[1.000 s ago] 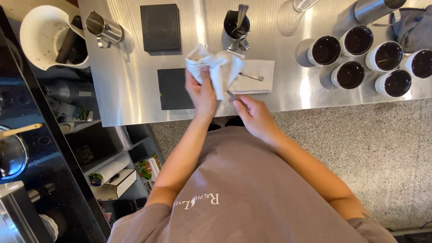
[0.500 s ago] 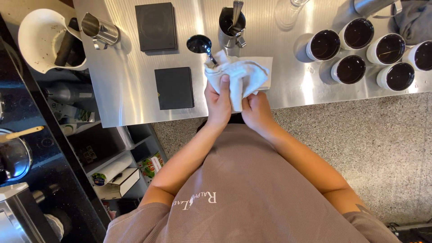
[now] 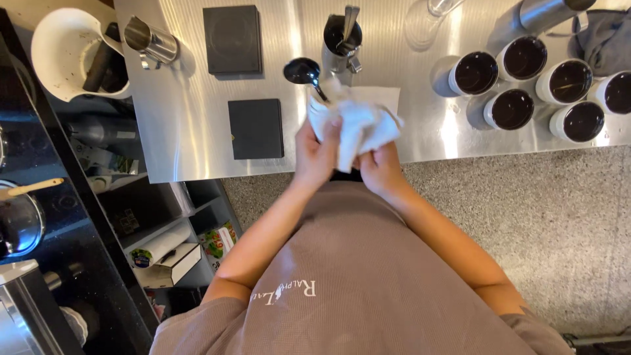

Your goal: Cleaning and wiping cupping spoons with a white cloth at a coffee bar.

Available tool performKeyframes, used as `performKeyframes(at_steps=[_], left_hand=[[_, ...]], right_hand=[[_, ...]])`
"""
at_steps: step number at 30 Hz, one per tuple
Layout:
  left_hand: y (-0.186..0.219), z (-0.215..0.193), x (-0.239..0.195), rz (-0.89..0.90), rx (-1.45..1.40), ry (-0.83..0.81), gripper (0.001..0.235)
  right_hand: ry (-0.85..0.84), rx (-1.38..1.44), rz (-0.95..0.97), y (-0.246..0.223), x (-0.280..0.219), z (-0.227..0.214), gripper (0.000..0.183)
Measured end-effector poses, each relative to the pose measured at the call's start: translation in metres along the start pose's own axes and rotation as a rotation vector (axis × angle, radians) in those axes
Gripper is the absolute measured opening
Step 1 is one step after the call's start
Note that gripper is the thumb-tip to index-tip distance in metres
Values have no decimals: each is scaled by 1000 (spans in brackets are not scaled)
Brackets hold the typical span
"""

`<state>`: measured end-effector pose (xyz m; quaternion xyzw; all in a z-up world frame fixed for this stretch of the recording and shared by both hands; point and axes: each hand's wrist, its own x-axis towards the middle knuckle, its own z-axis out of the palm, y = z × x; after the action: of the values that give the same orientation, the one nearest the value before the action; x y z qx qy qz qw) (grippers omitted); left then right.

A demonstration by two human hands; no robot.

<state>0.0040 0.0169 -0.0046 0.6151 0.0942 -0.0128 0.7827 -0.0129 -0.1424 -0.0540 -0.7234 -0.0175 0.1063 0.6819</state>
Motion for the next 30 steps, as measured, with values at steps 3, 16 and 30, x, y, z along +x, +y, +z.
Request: performKeyframes(at_steps=[3, 16, 30], left_hand=[[7, -32, 27, 72, -113, 91, 30], [-1, -137, 15, -165, -999, 11, 75], [-15, -125, 12, -240, -1011, 84, 65]], right_hand=[[-10, -169, -54, -52, 3, -10, 30], [-314, -390, 327, 27, 21, -113, 32], [-637, -612, 666, 54, 111, -113, 42]])
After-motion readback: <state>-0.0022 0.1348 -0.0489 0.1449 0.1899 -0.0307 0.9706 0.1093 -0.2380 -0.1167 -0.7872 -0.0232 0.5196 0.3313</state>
